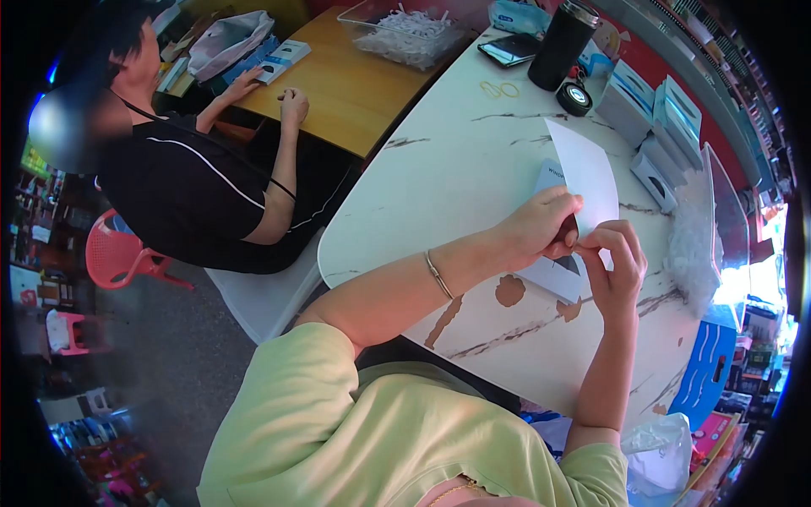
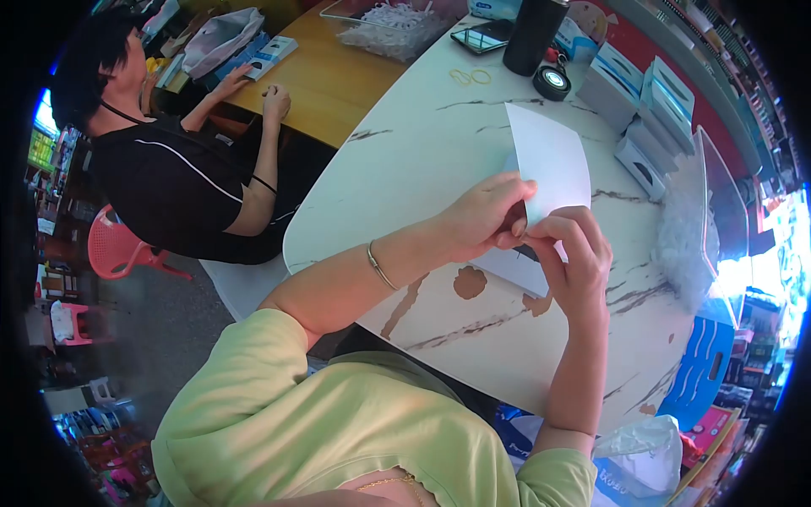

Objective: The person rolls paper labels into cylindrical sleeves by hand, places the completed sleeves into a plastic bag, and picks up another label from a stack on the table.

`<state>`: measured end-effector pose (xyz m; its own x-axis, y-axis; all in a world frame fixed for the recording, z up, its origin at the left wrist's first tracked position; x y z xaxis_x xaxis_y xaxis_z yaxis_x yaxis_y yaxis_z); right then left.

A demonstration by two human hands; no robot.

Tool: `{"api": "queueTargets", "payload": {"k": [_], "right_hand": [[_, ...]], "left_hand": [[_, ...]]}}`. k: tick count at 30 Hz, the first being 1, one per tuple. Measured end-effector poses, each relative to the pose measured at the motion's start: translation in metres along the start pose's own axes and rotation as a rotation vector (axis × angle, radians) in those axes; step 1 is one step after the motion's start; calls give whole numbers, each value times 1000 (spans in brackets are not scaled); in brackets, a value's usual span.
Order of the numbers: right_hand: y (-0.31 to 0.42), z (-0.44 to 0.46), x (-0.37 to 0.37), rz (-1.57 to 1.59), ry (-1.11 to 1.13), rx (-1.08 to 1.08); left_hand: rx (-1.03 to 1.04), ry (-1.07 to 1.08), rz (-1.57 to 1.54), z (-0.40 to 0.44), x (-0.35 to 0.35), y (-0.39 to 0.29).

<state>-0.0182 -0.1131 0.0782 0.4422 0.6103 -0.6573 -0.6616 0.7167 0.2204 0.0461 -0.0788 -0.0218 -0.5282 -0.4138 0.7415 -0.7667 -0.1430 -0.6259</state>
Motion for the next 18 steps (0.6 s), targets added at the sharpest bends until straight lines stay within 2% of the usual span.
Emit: {"api": "queueTargets", "payload": {"k": [5,7,13,16,18], "right_hand": [[3,3,6,-20,53,31],[6,4,11,-87,133,-19],[-12,-4,-9,37,44,117],[-1,0,-13,58,13,60],[1,1,-9,69,69,66]], "left_hand": [[-51,-20,-41,-2,1,3],[-82,-27,-62,-4,0,5],[-33,15,3,2,-4,-6],[-17,38,52,0,-1,-9],[-8,-62,116,-4,-4,-11]]}}
Point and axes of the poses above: each hand's wrist, its own z-axis towards the middle knuckle, its own x-axis out of the palm, y = z × x, the point moved 9 cm from there along z, towards the middle knuckle, and after that the axes turned 13 degrees about -x, right-handed, at the moved point
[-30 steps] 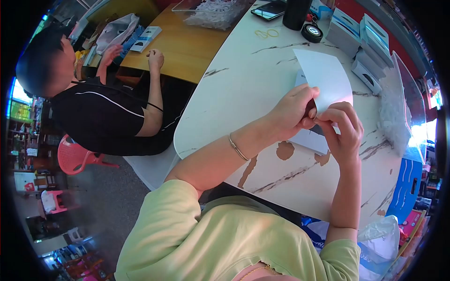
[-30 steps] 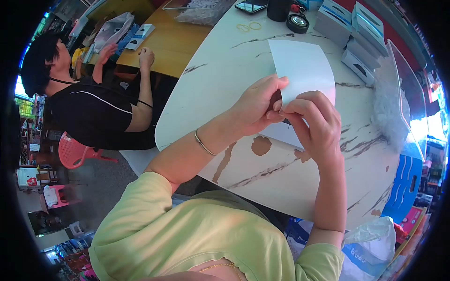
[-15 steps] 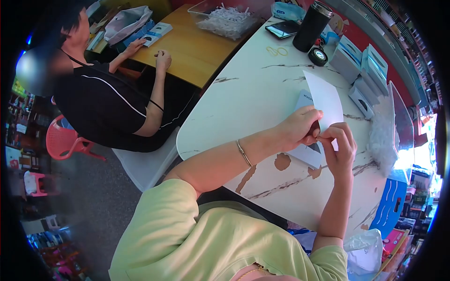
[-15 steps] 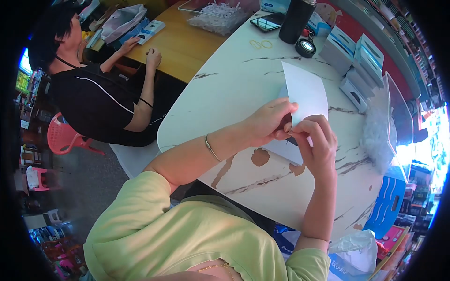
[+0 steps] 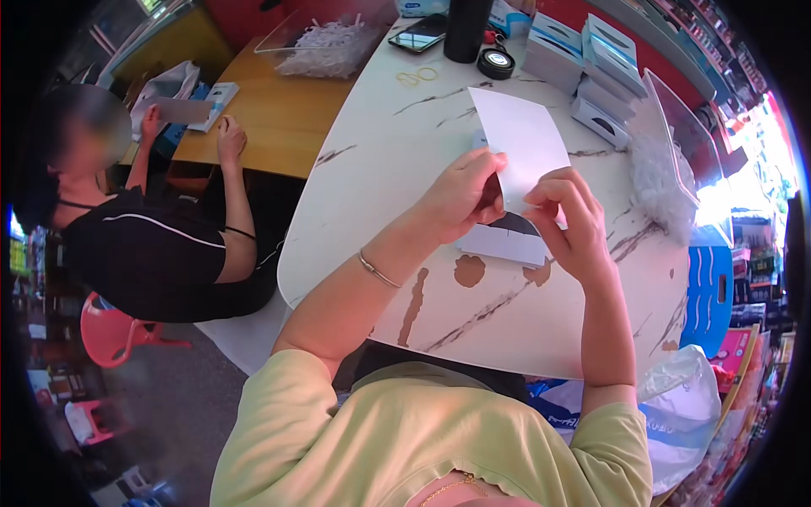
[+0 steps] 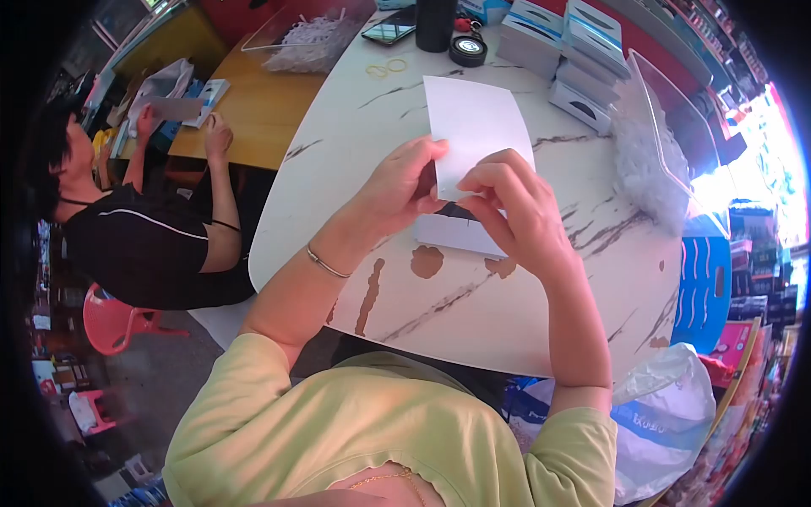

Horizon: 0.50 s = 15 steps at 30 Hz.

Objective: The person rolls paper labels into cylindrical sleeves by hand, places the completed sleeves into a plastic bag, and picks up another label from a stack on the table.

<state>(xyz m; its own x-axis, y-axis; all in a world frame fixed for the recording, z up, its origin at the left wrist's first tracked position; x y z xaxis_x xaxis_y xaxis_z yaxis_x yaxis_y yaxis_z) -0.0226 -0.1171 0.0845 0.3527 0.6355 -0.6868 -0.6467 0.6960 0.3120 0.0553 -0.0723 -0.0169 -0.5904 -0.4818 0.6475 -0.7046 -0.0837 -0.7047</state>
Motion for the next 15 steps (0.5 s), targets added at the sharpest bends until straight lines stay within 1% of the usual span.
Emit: {"api": "queueTargets", "payload": {"k": [5,7,10,13,15], "right_hand": [[-3,-1,1,-13,-34,14],[-1,0,5,-4,-15,-39],[0,2,8,24,21,-52],[-5,3,12,85,64,-41],[-5,7,13,100,94,-50]], "left_hand": [[22,-11,106,-8,9,-6],[21,-4,157,-7,10,-5],[42,-43,238,-5,8,-4],[62,-21,244,-3,7,-3],[42,46,220,-1,10,0]]}}
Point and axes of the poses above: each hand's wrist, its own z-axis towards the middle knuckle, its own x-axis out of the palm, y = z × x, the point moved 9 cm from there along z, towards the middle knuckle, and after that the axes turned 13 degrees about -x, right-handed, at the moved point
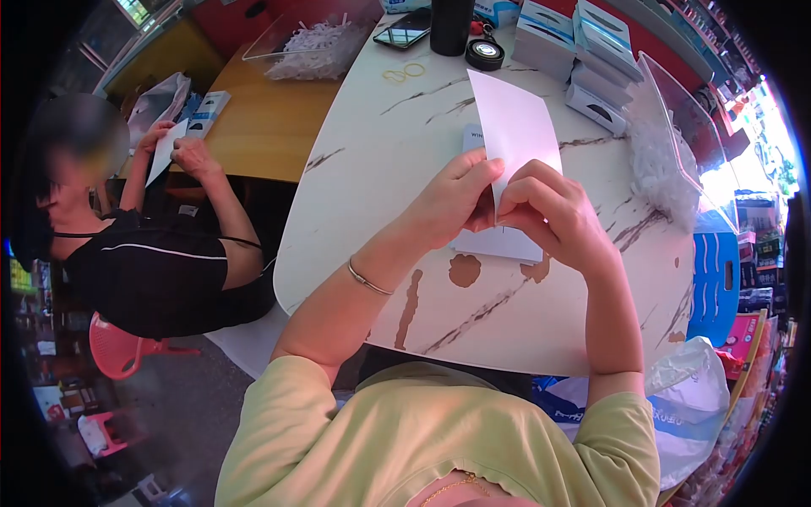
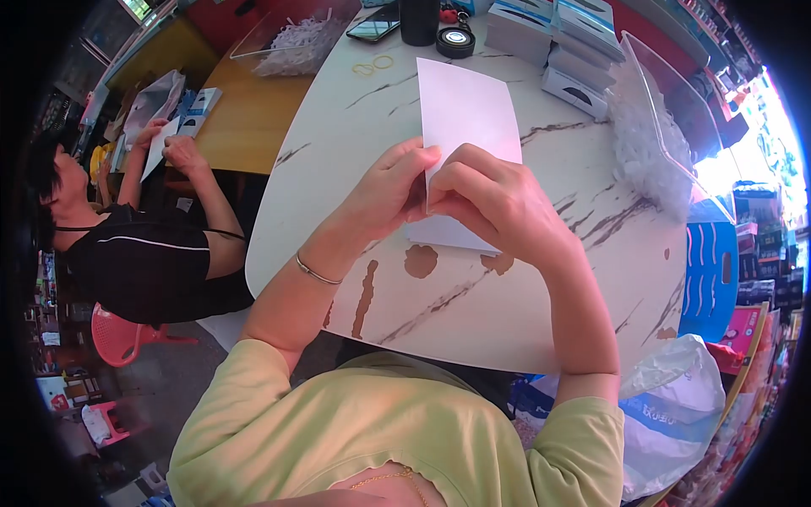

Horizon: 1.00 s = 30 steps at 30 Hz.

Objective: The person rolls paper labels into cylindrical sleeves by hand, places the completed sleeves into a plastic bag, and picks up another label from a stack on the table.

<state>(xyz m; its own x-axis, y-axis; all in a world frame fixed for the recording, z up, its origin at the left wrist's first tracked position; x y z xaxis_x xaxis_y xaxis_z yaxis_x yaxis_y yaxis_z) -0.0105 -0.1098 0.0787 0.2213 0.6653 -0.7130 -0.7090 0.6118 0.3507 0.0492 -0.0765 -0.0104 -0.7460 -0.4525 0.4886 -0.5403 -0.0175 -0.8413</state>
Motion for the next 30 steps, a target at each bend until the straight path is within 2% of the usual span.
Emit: {"api": "queueTargets", "payload": {"k": [4,8,10,12,14,15,17,19,20,21,22,23,25,26,27,29,30], "right_hand": [[3,3,9,-90,135,-12],[0,-3,8,-29,111,-19],[-4,-7,-7,102,-60,-25],[-7,-10,-16,191,-122,23],[-26,-26,-12,569,-125,454],[-30,-31,-16,589,-123,466],[-40,-37,-52,392,-209,416],[-64,-59,-111,361,-506,370],[-62,-69,-148,133,-693,364],[-65,-83,-182,-144,-777,373],[-72,-96,-210,-238,-778,323],[-79,-110,-235,-329,-779,272],[-94,-130,-259,-670,-704,439],[-103,-138,-263,-1096,-353,623],[-100,-138,-262,-1095,-353,620],[-91,-137,-253,-1428,-132,713],[-71,-111,-235,-1386,-103,488]], "left_hand": [[-39,-6,-7,1,-4,4],[-79,46,-33,2,-2,9],[-83,46,-45,4,-3,8],[-140,-1,-21,2,-6,11],[-125,-23,-36,0,-8,10],[-107,-43,-56,1,-8,9],[-96,-16,-74,2,-11,8],[-79,-11,-100,3,-11,4],[-41,-38,-125,2,-13,-2],[-2,-69,-153,0,-17,-7],[12,46,-144,0,-13,-9],[10,49,-140,1,-12,-8],[73,12,-145,0,-12,-9],[73,11,-144,-1,-10,-9],[59,24,-132,-3,-6,-9],[52,30,-125,-4,-3,-8],[67,57,-148,-4,-1,-8]]}}
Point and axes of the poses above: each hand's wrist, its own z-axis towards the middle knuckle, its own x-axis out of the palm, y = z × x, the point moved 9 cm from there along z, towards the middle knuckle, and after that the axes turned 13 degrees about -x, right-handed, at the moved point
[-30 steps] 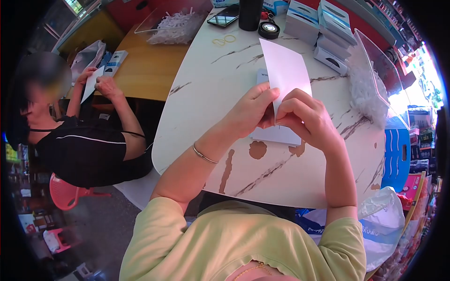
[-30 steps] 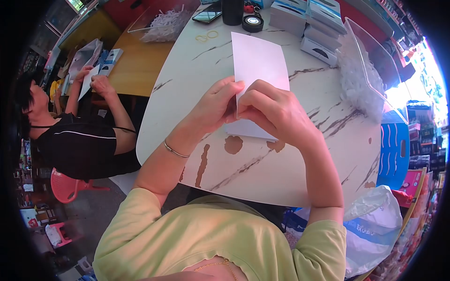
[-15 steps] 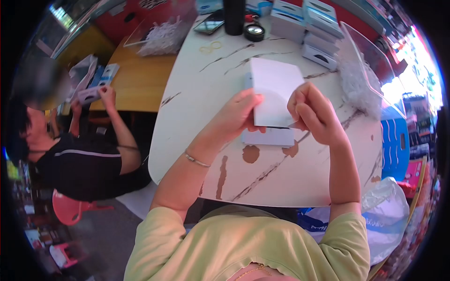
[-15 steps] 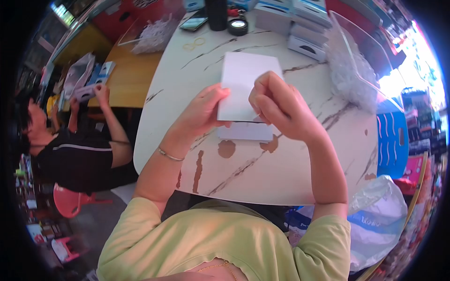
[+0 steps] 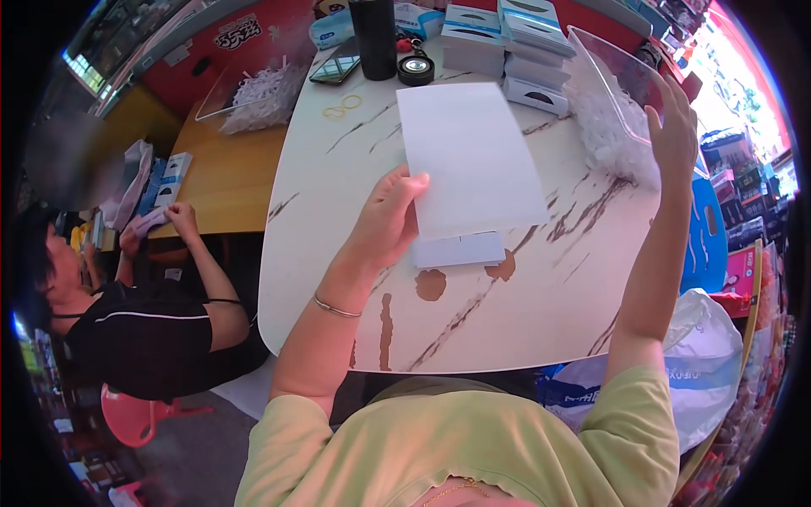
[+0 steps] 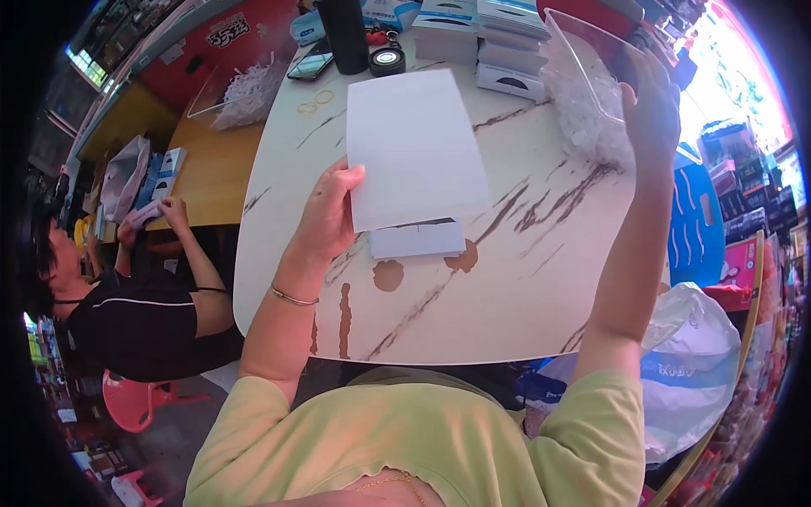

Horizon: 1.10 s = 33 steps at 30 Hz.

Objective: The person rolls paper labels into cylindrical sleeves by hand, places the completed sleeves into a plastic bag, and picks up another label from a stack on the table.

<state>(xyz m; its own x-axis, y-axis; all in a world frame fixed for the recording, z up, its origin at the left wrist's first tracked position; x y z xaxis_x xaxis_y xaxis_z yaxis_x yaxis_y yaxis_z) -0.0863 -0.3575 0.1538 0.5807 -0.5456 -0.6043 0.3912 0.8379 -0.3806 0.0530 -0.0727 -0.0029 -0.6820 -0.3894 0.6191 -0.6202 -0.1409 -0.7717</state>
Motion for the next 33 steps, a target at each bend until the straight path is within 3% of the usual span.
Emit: {"api": "queueTargets", "payload": {"k": [2,5,6,8,10,16,21,23,27,29,33], "right_hand": [[64,11,-27,330,-70,-149],[154,-5,-40,656,118,-208],[173,-6,-53,782,64,-239],[193,-15,-68,905,-19,-354],[202,-19,-79,1036,-65,-327],[215,-61,-97,1278,-108,-304],[189,-110,-59,1609,-145,314],[189,-116,-53,1650,-104,365],[199,-110,-49,1593,-80,254],[211,-102,-63,1469,-120,-15],[214,-105,-63,1508,-169,-28]], "left_hand": [[9,14,-23,-1,1,1],[-24,50,-94,0,3,4],[-45,68,-71,0,4,7],[-66,80,-46,0,5,9],[-141,176,-28,1,15,15],[-127,183,44,2,14,19],[-246,223,135,-7,28,31],[-285,360,93,-24,43,31],[-276,258,58,-28,17,44],[-184,201,358,-29,9,45],[9,102,415,-27,10,34]]}}
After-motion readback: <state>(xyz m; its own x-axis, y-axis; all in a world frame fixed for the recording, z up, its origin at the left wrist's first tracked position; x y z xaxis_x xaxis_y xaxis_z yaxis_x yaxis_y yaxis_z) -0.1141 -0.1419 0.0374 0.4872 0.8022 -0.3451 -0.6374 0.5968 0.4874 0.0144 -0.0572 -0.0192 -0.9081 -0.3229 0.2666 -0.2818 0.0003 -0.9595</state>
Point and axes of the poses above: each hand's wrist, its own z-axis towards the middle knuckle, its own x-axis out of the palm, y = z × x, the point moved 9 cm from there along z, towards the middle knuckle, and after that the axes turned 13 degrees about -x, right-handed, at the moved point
